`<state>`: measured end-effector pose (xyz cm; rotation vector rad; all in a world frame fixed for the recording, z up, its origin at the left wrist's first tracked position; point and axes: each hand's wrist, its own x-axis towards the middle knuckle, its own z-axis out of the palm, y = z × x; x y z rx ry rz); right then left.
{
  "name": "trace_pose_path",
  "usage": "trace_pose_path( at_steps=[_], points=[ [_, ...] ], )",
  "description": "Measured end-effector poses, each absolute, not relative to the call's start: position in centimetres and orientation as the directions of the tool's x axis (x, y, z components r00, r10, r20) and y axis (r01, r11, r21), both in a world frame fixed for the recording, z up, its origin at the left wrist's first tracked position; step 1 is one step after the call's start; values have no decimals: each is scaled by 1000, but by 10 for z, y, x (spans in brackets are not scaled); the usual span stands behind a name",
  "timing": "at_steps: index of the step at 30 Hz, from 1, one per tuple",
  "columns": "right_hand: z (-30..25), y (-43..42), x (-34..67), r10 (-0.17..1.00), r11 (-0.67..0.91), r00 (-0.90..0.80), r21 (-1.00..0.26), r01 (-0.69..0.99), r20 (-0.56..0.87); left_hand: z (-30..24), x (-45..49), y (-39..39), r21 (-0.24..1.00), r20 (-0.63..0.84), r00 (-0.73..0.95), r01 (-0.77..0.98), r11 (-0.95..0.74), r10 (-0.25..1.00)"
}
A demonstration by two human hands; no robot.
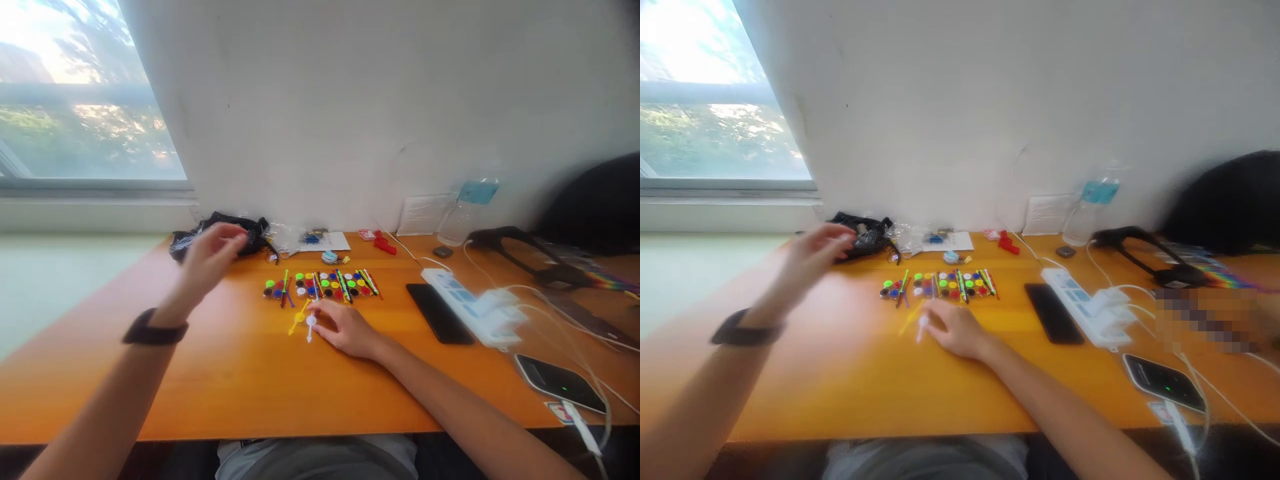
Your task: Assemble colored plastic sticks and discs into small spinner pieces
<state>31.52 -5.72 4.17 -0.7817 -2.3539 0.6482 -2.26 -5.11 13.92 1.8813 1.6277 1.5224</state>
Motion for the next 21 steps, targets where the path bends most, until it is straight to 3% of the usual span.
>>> trace_pose_path(
  at_steps=[6,13,21],
  points=[
    [40,-54,308,653,713,-671,-584,387,352,64,-12,-30,543,416,190,733,-410,889],
    [39,-56,303,625,746,-690,-540,391,364,38,-10,-33,564,387,287,678,-471,876],
    [43,-62,311,612,757,-715,-512,405,339,33,-10,-28,611,378,203,679,-408,903]
  ],
)
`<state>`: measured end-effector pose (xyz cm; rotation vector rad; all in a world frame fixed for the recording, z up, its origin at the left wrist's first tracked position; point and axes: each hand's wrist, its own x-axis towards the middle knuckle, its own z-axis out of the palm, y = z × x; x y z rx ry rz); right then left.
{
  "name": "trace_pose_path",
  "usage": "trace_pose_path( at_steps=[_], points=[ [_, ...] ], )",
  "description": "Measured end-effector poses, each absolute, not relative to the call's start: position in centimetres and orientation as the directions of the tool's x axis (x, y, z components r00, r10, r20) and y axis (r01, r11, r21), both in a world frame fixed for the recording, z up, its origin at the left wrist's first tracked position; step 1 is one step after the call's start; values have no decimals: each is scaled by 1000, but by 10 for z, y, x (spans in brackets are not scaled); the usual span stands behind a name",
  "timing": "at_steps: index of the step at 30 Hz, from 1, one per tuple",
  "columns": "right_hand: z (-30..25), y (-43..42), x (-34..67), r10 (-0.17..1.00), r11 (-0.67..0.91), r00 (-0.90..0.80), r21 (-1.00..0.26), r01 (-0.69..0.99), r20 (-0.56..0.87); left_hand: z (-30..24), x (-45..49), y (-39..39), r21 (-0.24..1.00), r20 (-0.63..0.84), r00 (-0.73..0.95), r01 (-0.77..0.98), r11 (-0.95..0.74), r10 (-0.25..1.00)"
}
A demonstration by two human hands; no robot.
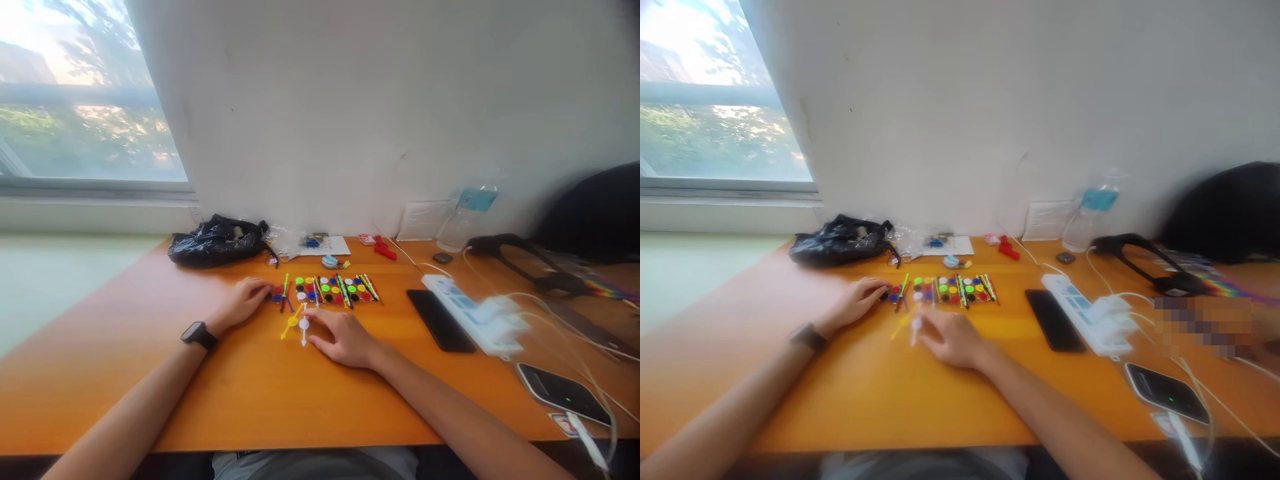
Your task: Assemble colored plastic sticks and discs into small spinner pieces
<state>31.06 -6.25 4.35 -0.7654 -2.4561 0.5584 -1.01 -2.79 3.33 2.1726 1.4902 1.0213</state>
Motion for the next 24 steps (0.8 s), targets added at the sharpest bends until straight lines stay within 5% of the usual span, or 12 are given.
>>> trace_pose_path(
  at_steps=[10,24],
  points=[
    [49,-63,312,654,719,-681,-549,426,329,21,-15,-22,698,373,81,632,-337,924],
    [52,-67,316,553,771,-759,-556,310,343,31,-3,-27,644,430,-28,710,-285,902]
  ],
)
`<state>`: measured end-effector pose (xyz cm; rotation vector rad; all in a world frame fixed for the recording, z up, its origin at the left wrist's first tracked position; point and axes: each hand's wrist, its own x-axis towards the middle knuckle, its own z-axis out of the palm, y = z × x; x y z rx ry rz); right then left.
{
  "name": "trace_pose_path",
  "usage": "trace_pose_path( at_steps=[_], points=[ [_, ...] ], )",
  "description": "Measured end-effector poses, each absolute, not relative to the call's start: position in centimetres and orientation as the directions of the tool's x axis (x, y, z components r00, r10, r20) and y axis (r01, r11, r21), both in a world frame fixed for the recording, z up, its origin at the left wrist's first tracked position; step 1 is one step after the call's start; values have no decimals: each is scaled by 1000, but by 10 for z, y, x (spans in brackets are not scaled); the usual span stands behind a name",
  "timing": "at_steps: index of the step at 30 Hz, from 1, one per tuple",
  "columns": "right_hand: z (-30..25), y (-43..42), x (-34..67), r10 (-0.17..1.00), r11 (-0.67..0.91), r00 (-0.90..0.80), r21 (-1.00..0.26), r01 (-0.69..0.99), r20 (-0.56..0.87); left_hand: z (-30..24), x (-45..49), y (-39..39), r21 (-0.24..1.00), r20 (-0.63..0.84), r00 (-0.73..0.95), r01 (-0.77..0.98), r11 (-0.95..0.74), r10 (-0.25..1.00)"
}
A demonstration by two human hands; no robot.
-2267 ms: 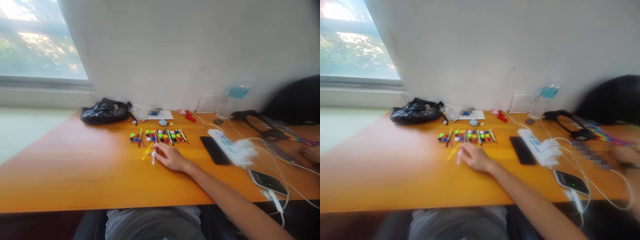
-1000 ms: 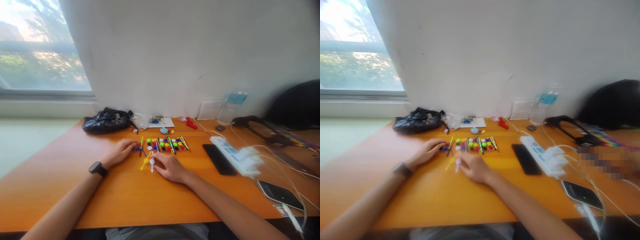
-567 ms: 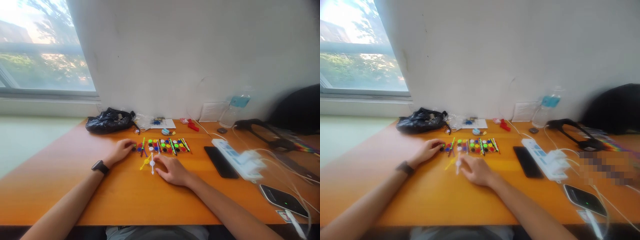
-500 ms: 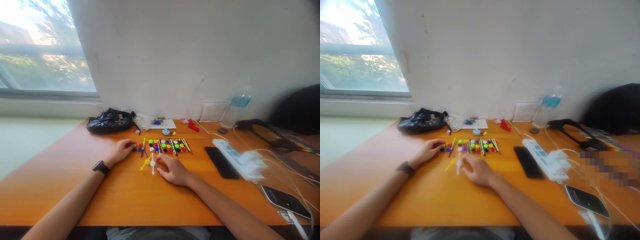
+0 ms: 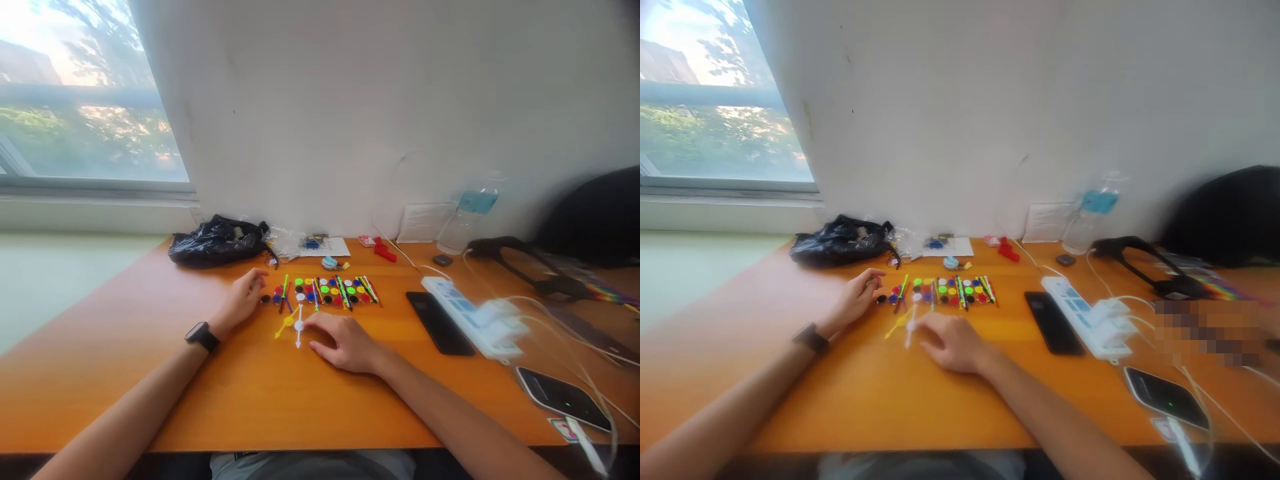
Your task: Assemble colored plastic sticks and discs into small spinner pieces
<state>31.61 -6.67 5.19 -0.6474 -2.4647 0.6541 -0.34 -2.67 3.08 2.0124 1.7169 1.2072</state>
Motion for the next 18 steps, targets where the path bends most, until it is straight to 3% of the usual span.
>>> trace_pose_path(
  at_steps=[5,12,18],
  points=[
    [50,-62,317,590,757,-708,-572,317,388,54,9,-9,577,343,3,788,-213,939],
    [51,-60,321,620,744,-685,-566,356,383,84,40,16,390,158,136,901,-189,978],
    [51,-59,323,644,731,-670,-557,395,369,84,53,21,245,78,123,959,-139,989]
  ],
)
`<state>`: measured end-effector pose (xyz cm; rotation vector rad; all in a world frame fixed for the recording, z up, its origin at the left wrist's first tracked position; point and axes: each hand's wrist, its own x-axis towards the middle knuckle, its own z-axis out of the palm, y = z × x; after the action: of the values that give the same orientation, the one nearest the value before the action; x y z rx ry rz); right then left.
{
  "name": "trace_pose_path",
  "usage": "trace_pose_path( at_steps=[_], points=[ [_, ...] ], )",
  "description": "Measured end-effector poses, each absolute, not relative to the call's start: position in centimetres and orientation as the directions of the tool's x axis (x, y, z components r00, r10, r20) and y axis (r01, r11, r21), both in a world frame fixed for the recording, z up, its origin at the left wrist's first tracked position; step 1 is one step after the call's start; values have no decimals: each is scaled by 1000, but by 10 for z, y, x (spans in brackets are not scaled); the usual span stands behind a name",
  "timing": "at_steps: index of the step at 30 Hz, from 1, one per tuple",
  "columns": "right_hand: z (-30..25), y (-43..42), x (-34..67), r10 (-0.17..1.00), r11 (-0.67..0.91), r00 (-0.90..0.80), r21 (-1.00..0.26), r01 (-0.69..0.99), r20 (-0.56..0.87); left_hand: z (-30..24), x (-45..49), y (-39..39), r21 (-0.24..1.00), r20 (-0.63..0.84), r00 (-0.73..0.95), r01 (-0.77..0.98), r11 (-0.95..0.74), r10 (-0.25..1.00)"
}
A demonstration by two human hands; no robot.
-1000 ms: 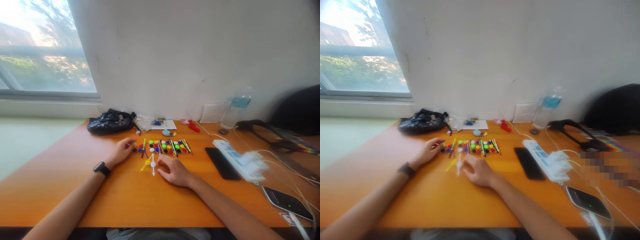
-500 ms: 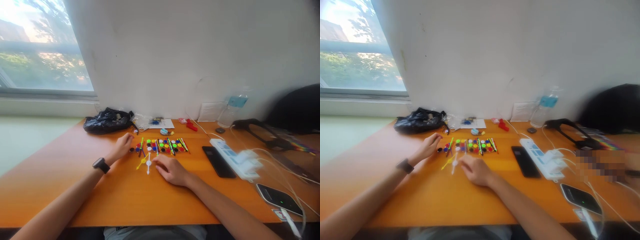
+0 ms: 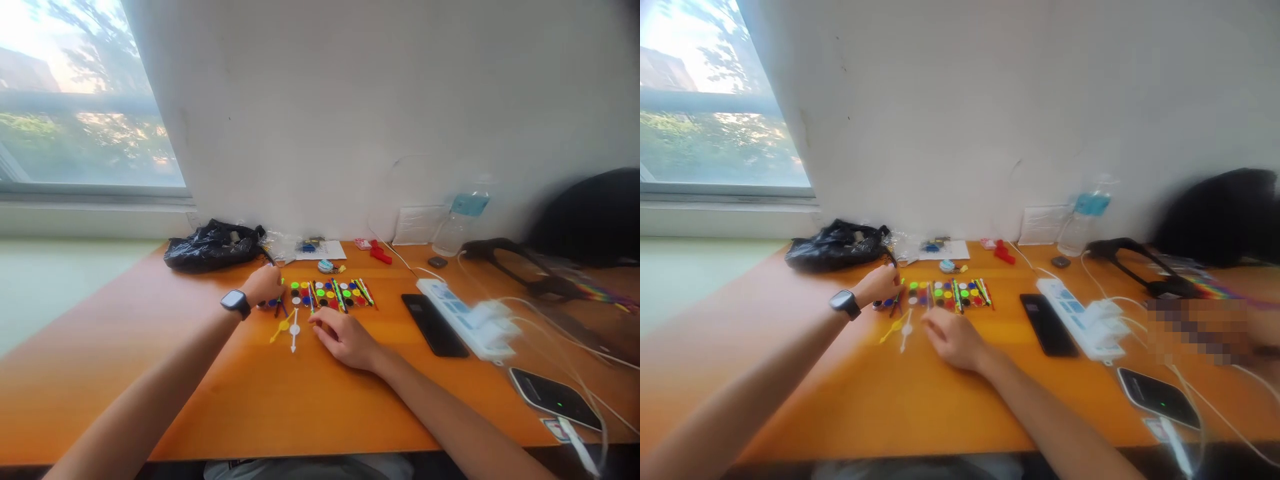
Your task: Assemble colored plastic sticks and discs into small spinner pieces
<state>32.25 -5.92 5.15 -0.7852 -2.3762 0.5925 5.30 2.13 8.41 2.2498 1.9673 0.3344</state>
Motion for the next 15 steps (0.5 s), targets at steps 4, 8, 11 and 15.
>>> trace_pose_path(
  at_steps=[4,8,11,15],
  points=[
    [50,-57,322,642,733,-673,-552,398,368,79,52,19,228,91,76,969,-95,993],
    [50,-54,324,633,735,-670,-571,365,388,84,48,12,279,155,22,958,-65,988],
    [49,-52,326,655,716,-641,-599,359,400,92,46,2,352,215,2,933,-79,977],
    [48,-49,324,752,594,-549,-738,321,366,99,58,-21,467,260,53,867,-174,964]
  ],
)
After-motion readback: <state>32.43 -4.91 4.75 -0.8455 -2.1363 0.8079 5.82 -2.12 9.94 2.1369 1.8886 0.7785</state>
